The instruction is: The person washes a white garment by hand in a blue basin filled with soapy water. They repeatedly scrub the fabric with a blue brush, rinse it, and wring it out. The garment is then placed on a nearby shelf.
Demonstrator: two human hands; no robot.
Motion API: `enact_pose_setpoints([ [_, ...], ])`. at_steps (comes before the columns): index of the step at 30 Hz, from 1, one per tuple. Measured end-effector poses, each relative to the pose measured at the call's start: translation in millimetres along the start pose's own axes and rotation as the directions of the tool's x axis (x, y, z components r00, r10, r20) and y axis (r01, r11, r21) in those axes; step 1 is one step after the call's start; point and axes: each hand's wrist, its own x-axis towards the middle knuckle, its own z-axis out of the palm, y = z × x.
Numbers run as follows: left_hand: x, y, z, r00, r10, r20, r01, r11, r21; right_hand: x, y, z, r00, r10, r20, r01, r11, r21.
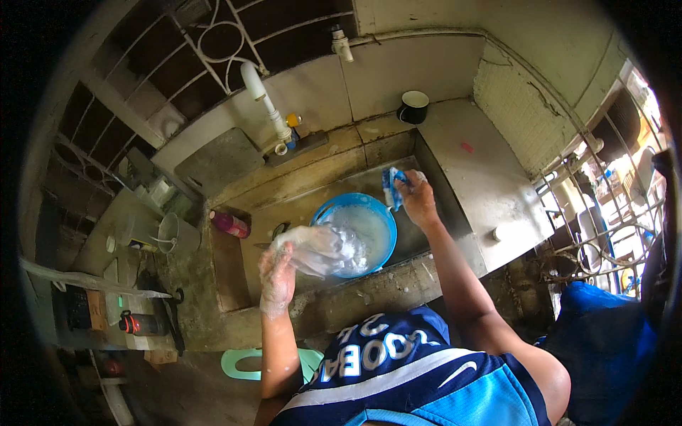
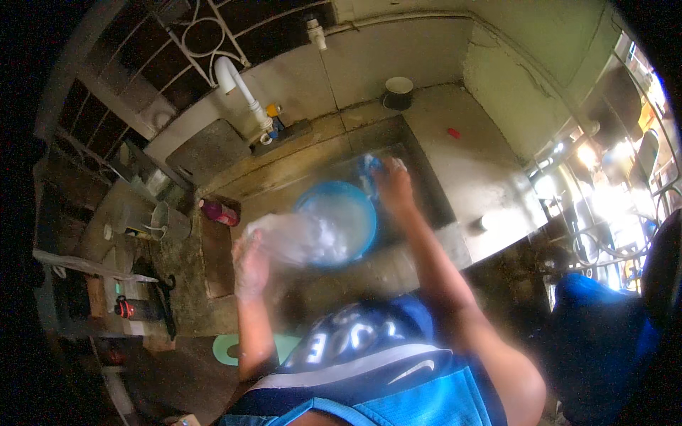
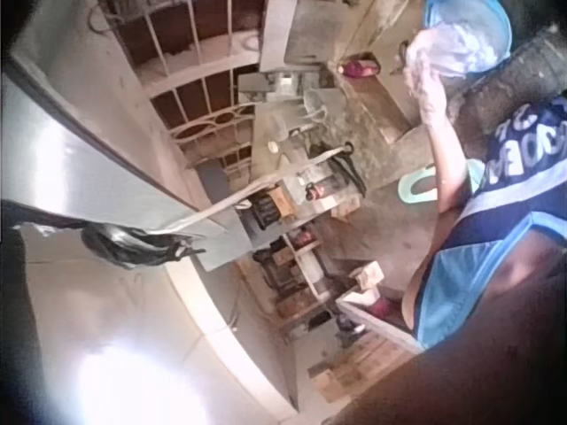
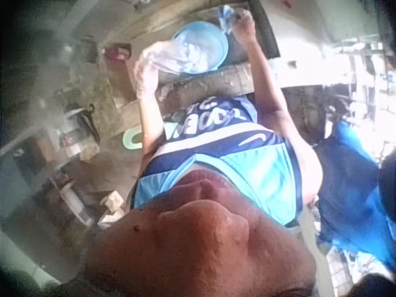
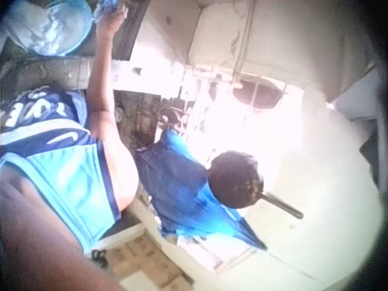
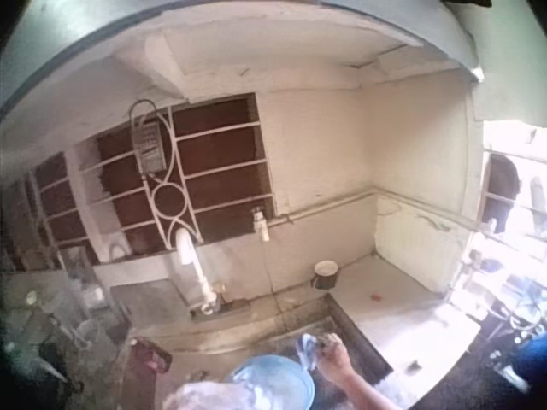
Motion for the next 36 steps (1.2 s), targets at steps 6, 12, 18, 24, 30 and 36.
enact_pose_setpoints([
  [6, -18, -21, -17, 0.998, -0.061, 0.024, 0.063, 0.995, -0.082, 27, 11, -18, 0.999, -0.036, 0.036, 0.041, 0.989, -0.143],
  [12, -45, -36, -32, 0.993, -0.085, -0.078, 0.067, 0.976, -0.207, 46, -4, -37, 0.991, -0.056, 0.12, 0.085, 0.965, -0.249],
  [18, -38, -7, -10, 0.999, -0.027, 0.034, 0.032, 0.985, -0.169, 68, -33, -65, 0.996, -0.013, -0.09, 0.009, 0.999, -0.04],
  [24, -22, -56, -26, 0.996, -0.084, 0.002, 0.083, 0.984, -0.158, 71, -74, -80, 0.981, -0.102, -0.164, 0.101, 0.995, -0.014],
  [30, -1, -37, -8, 0.978, -0.174, 0.113, 0.182, 0.981, -0.067, 63, -126, -130, 0.991, -0.13, -0.039, 0.105, 0.914, -0.393],
  [36, 26, -13, -9, 0.978, -0.097, 0.184, 0.102, 0.995, -0.018, 75, -161, -204, 0.852, -0.107, -0.513, 0.155, 0.987, 0.052],
])
